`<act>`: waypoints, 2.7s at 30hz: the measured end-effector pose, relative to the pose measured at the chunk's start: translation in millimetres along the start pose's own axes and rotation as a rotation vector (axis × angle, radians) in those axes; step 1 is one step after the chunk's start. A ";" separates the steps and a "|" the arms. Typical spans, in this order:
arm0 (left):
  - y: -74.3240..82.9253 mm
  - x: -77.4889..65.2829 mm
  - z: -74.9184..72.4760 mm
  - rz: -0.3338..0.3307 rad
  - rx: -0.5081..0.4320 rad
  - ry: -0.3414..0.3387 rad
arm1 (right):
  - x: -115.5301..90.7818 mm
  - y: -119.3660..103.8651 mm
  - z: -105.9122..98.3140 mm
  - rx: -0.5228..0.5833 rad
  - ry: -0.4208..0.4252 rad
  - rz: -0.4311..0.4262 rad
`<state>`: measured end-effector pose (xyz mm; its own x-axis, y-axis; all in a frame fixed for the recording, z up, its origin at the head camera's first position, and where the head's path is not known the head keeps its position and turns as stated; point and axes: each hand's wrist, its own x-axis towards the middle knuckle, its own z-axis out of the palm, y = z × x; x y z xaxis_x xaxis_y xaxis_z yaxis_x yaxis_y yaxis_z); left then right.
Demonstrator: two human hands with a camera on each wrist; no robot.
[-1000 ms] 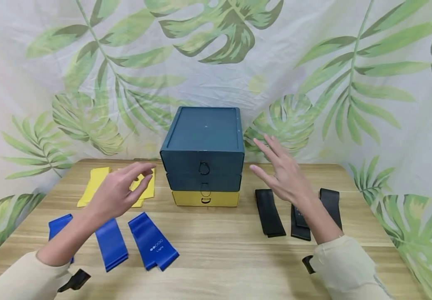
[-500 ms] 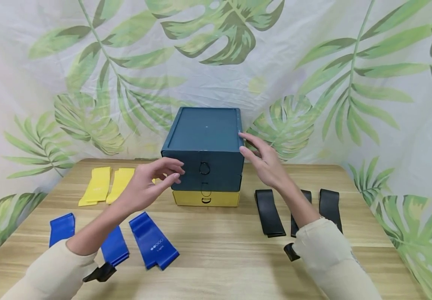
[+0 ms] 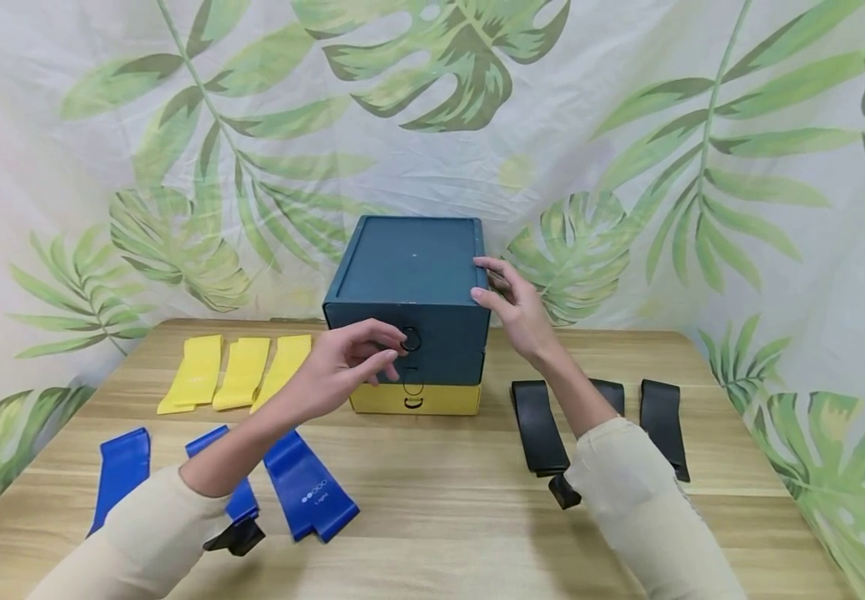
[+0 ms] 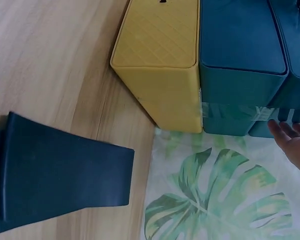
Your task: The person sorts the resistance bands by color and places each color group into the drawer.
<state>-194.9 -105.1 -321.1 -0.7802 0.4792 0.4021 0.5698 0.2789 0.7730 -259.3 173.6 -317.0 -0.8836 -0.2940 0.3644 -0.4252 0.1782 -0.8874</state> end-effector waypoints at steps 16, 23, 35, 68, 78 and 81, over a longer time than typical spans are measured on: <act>-3.0 9.3 10.3 -0.080 -0.160 -0.047 | 8.4 15.2 13.1 0.126 0.055 -0.056; -4.8 8.9 13.4 -0.068 -0.166 -0.061 | 7.0 16.2 14.8 0.126 0.060 -0.049; 5.2 -0.8 13.3 -0.092 -0.148 -0.117 | 7.4 17.0 15.6 0.143 0.066 -0.052; 0.1 -29.0 13.8 0.165 -0.478 -0.424 | 8.8 20.9 17.7 0.174 0.096 -0.055; 5.9 -37.9 14.8 0.167 -0.521 -0.457 | 7.6 20.2 19.4 0.172 0.105 -0.064; 8.4 -40.7 14.9 0.161 -0.530 -0.464 | 7.5 20.4 19.4 0.171 0.105 -0.064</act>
<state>-154.5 -109.8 -338.2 -0.4397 0.8173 0.3724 0.3746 -0.2100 0.9031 -270.8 156.8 -337.9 -0.8754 -0.1984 0.4407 -0.4492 -0.0024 -0.8934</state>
